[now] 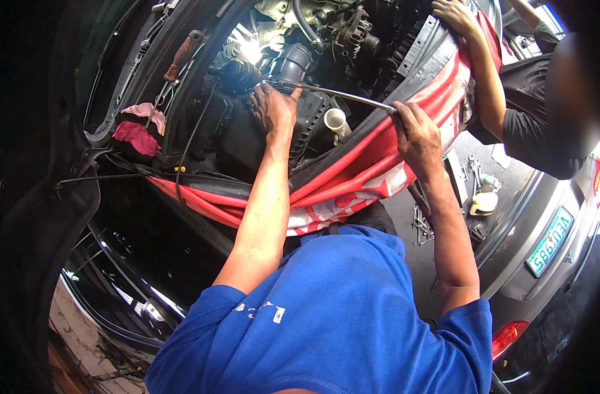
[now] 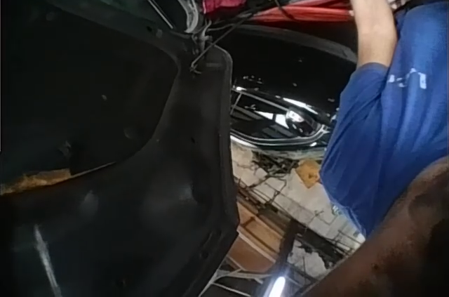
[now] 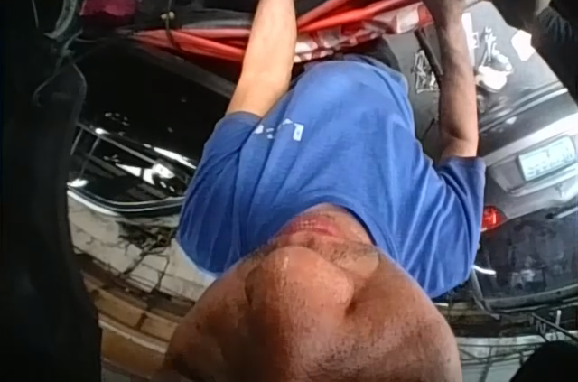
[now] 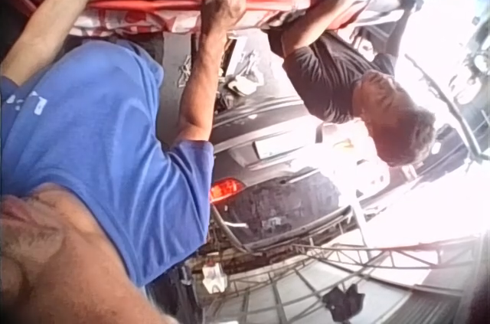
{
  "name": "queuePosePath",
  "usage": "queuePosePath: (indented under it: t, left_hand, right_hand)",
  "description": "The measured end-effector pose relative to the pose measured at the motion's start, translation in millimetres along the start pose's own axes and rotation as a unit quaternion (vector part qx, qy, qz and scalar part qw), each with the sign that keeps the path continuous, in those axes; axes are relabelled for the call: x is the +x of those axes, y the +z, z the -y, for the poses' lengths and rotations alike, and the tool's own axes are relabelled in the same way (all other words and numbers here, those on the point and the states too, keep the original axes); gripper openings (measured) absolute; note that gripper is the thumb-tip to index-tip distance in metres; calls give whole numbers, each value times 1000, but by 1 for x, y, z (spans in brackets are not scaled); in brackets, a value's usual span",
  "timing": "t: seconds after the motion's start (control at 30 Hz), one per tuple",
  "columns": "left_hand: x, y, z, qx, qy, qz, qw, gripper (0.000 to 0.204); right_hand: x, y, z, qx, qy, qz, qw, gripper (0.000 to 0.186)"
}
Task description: Perform engine repair and maintenance in a service bay.
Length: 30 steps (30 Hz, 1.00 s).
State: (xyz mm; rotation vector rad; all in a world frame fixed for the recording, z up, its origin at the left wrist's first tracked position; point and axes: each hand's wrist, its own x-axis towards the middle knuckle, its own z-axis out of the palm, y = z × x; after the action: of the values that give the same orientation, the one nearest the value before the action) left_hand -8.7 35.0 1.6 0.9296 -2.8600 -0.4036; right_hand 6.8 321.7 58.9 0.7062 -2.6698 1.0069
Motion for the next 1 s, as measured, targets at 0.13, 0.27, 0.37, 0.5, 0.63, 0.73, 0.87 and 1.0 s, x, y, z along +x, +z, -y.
queuePosePath:
  t: [0.13, 0.27, 0.37, 0.5, 0.63, 0.73, 0.87, 1.0]
  left_hand:
    - [1, 1, 0, -9, -7, 13, 1000, 83]
    - [2, 1, -3, -18, -18, 46, 999, 88]
    - [1, 4, 4, 12, -1, -21, 1000, 77]
    - [-1, 1, -2, 0, 4, 2, 1000, 77]
    - [0, -3, -1, -8, -11, 34, 999, 83]
    - [2, -1, 0, 5, -12, 34, 999, 85]
    - [1, 2, 2, -1, -19, 17, 1000, 88]
    - [-1, 0, -1, -11, -21, 42, 999, 87]
  right_hand:
    - [3, -3, -4, -32, -123, -29, 991, 37]
    - [3, -5, -13, 9, -64, -2, 998, 39]
    - [13, 0, 11, 330, 342, 33, 879, 47]
    - [3, 0, -2, 272, 277, 36, 921, 54]
    - [-1, -12, -1, 144, 119, 69, 980, 59]
    - [0, -12, -5, 120, 88, 55, 987, 52]
    - [12, -11, -2, 171, 244, 119, 947, 26]
    - [1, 6, -14, 260, 353, 107, 893, 27]
